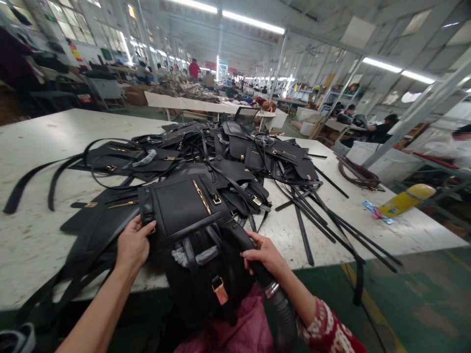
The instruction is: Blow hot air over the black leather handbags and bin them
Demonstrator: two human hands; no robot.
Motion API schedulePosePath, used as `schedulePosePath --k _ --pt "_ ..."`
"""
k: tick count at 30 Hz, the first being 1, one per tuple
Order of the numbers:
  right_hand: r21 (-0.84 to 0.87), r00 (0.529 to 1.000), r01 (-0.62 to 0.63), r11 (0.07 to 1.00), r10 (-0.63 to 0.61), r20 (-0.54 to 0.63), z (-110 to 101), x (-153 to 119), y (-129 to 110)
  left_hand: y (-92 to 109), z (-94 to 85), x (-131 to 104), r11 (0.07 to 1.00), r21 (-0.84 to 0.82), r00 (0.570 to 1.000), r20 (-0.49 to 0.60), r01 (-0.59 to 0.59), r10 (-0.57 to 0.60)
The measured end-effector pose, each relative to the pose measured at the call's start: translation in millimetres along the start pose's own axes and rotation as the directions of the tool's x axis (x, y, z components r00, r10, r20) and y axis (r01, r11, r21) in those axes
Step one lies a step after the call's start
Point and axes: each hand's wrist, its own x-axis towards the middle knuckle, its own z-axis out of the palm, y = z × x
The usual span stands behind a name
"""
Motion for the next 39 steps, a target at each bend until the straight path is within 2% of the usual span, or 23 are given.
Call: schedulePosePath --k 2,4,6,10,13,15,17,20,22,25,30,33,36,39 --pt "-0.002 1.0 -0.013 1.0 0.013 0.018 -1.2 10.9 1.3 13.1 -8.2 -14.3 0.993 0.05 0.973 0.197 0.11 -0.118" --pt "0.002 1.0 -0.016 1.0 0.016 0.013 -1.3 18.4 4.9 22.4 -18.3 -34.9 0.967 0.116 0.91 0.329 0.228 -0.254" --pt "0.004 1.0 -0.013 1.0 0.013 0.004 -0.7 24.0 8.9 22.7 -25.8 -58.3 0.935 0.137 0.866 0.353 0.327 -0.355" --pt "0.009 1.0 0.02 1.0 -0.02 -0.024 3.8 33.0 8.8 -0.9 -24.8 -98.3 0.903 0.03 0.854 0.311 0.429 -0.416" --pt "-0.02 0.987 0.101 0.995 -0.103 -0.121 13.4 33.5 -3.8 -21.8 -13.8 -115.4 0.945 -0.06 0.923 0.242 0.323 -0.3" --pt "-0.059 0.967 0.163 0.985 -0.172 -0.187 23.6 27.0 -16.9 -31.1 -6.7 -121.0 0.974 -0.08 0.97 0.136 0.214 -0.202" --pt "-0.08 0.97 0.181 0.98 -0.192 -0.148 35.9 15.1 -29.5 -36.3 -2.1 -123.8 0.988 -0.064 0.99 0.045 0.139 -0.136" --pt "-0.091 0.993 0.087 0.992 -0.079 0.087 55.9 -4.8 -38.1 -38.5 -0.3 -127.2 0.997 -0.027 0.997 -0.028 0.069 -0.07" --pt "-0.13 0.976 0.0 0.992 0.029 0.218 69.5 -13.4 -35.2 -38.1 -1.4 -130.6 0.999 -0.033 0.997 -0.059 0.042 -0.044" --pt "-0.185 0.944 -0.046 0.982 0.103 0.313 88.7 -16.2 -24.6 -36.7 -4.8 -135.8 0.999 -0.047 0.997 -0.073 0.012 -0.015" --pt "-0.252 0.937 -0.004 0.968 0.092 0.336 112.7 -7.5 -18.1 -30.8 -12.1 -135.6 1.0 -0.019 0.994 -0.106 0.017 -0.019" --pt "-0.187 0.941 0.016 0.982 0.049 0.335 121.5 -0.7 -22.0 -28.3 -11.7 -131.7 0.996 -0.079 0.993 -0.112 0.028 -0.037" --pt "-0.063 0.96 0.055 0.996 -0.036 0.279 123.2 3.7 -26.8 -32.7 -4.3 -127.6 0.999 -0.047 0.998 -0.06 0.005 -0.007" --pt "0.017 0.979 0.08 0.997 -0.082 0.185 111.9 0.1 -31.6 -31.7 5.3 -120.5 0.999 0.018 0.998 -0.038 0.05 -0.049"
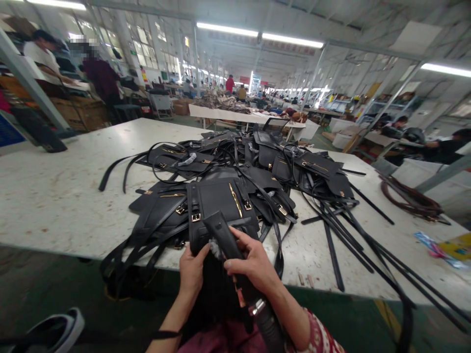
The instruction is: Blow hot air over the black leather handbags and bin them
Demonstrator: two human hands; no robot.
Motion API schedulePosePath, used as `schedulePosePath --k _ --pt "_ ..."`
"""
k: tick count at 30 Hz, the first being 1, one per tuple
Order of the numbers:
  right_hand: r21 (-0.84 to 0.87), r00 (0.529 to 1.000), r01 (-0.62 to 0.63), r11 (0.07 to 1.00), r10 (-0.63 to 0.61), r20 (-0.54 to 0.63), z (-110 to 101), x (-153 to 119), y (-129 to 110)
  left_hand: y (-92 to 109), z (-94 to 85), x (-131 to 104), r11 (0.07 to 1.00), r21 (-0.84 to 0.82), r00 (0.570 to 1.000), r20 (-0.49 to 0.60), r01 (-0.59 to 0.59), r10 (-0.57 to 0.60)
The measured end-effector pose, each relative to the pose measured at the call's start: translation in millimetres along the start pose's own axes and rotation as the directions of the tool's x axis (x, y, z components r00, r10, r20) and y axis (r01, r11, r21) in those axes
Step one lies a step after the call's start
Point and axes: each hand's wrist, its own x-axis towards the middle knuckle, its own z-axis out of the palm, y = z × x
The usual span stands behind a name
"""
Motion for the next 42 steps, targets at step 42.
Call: schedulePosePath --k 42 --pt "-0.258 0.928 -0.372 0.892 0.366 -0.071 -111.6 -77.5 -6.2 -12.9 70.2 4.4 0.308 0.242 0.257 0.966 -0.92 0.009"
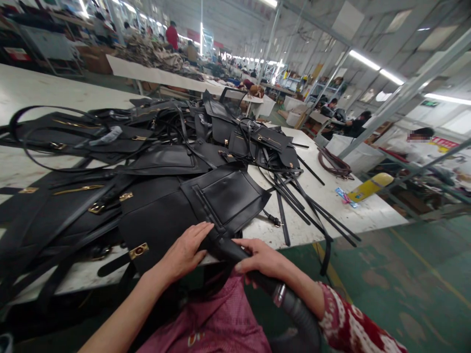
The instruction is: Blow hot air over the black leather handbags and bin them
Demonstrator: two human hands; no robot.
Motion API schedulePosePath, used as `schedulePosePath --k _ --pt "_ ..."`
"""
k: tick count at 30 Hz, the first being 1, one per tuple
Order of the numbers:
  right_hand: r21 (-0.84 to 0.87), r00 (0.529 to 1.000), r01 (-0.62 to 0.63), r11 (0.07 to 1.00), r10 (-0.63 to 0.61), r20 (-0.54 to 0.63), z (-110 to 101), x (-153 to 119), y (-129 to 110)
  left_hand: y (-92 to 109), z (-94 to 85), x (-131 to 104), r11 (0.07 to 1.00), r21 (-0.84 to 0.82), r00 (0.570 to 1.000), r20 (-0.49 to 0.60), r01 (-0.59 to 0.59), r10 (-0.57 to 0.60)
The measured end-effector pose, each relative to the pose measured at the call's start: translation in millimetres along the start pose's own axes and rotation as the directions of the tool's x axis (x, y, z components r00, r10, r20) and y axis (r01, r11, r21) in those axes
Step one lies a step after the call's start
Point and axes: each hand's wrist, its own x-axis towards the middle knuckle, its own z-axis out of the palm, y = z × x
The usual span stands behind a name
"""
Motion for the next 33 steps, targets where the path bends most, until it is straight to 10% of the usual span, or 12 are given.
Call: schedulePosePath --k 7,22,33 --pt "0.066 0.938 0.179 0.982 -0.15 -0.312 -3.0 -17.4 7.9 7.7 0.4 8.3 0.991 0.127 0.997 -0.052 -0.048 0.055" --pt "0.144 0.903 0.196 0.97 -0.121 -0.412 3.6 -48.7 34.6 24.3 -6.6 38.0 0.896 0.359 0.96 0.192 -0.262 0.204" --pt "0.126 0.892 0.171 0.977 -0.1 -0.44 8.7 -56.7 40.3 8.0 8.2 58.7 0.888 0.33 0.946 0.065 -0.321 0.319"
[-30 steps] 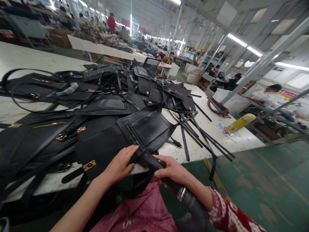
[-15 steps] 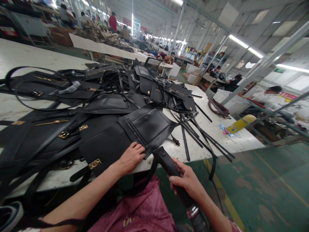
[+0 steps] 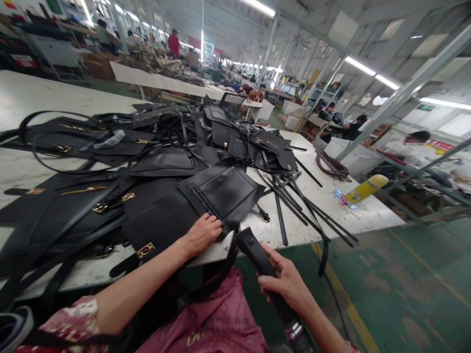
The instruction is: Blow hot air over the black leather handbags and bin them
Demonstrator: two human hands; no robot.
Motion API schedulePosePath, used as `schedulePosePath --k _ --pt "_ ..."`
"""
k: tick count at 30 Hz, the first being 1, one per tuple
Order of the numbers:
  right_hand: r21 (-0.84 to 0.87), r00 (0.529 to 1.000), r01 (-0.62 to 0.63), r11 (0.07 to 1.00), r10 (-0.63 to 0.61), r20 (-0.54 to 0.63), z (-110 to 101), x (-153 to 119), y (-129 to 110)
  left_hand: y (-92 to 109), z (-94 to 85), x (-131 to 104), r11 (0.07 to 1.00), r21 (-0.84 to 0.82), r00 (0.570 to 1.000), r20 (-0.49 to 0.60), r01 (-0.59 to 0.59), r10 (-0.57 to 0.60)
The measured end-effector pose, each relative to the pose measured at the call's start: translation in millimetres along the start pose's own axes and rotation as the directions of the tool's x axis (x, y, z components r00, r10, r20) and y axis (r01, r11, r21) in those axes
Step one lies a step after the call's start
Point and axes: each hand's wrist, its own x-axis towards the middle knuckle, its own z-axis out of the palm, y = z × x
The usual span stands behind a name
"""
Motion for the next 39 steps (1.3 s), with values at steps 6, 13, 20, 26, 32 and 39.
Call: schedulePosePath --k 6,13,20,26,32,39 --pt "0.037 0.997 0.006 0.999 -0.009 0.073 -1.3 1.6 1.9 5.2 2.5 -14.2 0.99 -0.138 0.997 -0.079 0.007 -0.018" --pt "-0.044 0.988 -0.033 0.998 0.04 0.15 -4.6 7.8 -6.7 26.7 8.0 -44.1 0.972 -0.225 0.986 -0.133 0.067 -0.098" --pt "-0.224 0.868 -0.129 0.966 0.219 0.446 -11.0 36.2 -38.5 34.5 7.6 -59.5 0.953 -0.282 0.976 -0.152 0.109 -0.156" --pt "-0.179 0.889 -0.093 0.98 0.162 0.428 5.0 62.7 -24.8 35.5 6.5 -74.8 0.932 -0.305 0.94 -0.215 0.194 -0.266" --pt "-0.171 0.857 -0.107 0.979 0.178 0.484 -9.8 62.5 -24.3 29.8 3.9 -74.2 0.912 -0.377 0.954 -0.175 0.163 -0.243" --pt "-0.308 0.732 -0.175 0.935 0.333 0.595 0.0 78.1 -43.4 29.5 3.6 -76.1 0.897 -0.412 0.948 -0.187 0.162 -0.257"
